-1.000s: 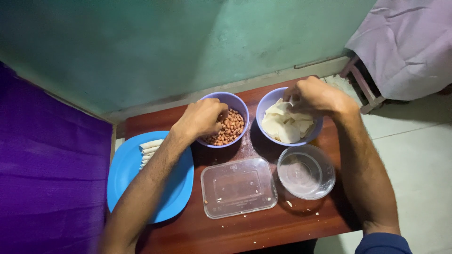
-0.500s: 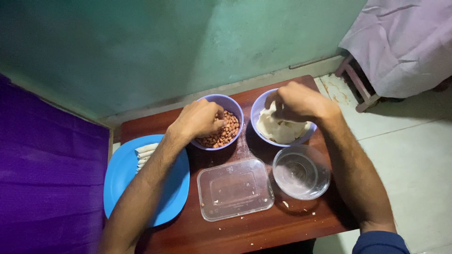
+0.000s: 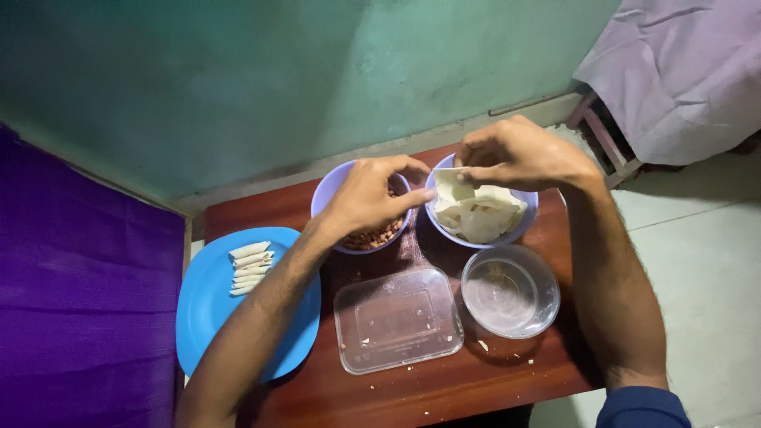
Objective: The person takes a thin, square wrapper and places a small amount of peanuts into the center. They fold the wrapper into a triangular shape, then roll it tightly into a cylindrical form. The finished roll is placed on a blue plate alongside other completed rolls.
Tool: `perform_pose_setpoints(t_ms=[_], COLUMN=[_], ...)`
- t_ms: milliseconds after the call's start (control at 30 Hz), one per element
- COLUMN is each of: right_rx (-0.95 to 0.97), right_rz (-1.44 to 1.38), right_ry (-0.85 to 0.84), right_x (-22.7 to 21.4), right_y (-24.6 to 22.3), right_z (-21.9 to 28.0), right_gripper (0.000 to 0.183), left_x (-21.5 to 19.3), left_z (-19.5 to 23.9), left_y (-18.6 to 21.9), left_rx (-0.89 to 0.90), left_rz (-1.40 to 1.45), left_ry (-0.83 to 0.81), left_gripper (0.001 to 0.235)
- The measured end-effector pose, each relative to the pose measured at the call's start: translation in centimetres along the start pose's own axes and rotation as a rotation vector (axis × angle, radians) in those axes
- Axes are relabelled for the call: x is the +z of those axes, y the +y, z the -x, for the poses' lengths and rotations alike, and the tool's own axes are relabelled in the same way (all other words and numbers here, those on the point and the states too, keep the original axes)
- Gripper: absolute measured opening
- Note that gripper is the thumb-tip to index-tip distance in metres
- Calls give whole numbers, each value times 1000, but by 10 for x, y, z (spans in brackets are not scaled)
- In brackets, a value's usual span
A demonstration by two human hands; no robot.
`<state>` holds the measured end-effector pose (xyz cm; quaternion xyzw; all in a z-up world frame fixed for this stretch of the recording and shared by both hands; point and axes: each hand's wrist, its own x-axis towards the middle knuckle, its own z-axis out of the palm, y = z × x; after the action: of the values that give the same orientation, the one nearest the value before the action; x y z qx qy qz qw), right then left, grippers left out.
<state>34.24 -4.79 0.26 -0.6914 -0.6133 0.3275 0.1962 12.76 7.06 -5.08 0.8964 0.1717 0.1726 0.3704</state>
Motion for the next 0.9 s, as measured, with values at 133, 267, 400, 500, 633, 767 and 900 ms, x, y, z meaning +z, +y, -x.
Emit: perform_pose_setpoints(t_ms=[133,267,400,500,633,767,900], right_rx=[-101,-220,-261,-241,-219,-235,-241], right_rz=[-92,-55,-28,-33,-56,-23,-26], right_ry=[90,129,138,146,143,138,194], right_x=[-1,-1,-3,-3,-6,-3,3], right_y=[-2,0,-2,-1,-1,0,4], right_z=[5,7,11,13,14,11,8], right_gripper=[19,13,12,16,20,17,14], left_x=[19,30,30,28,29,29,29], left_z=[-1,-3,-1,-1,1,0,2], left_y=[-1,2,4,6,1,-3,1], left_rx=[-105,-175,-226,-226,-211,-181,-158], left_rz=[166,240,334,351,416,493,518], left_ry=[6,52,72,96,138,177,217], left_gripper=[47,22,10,11,10,11,12])
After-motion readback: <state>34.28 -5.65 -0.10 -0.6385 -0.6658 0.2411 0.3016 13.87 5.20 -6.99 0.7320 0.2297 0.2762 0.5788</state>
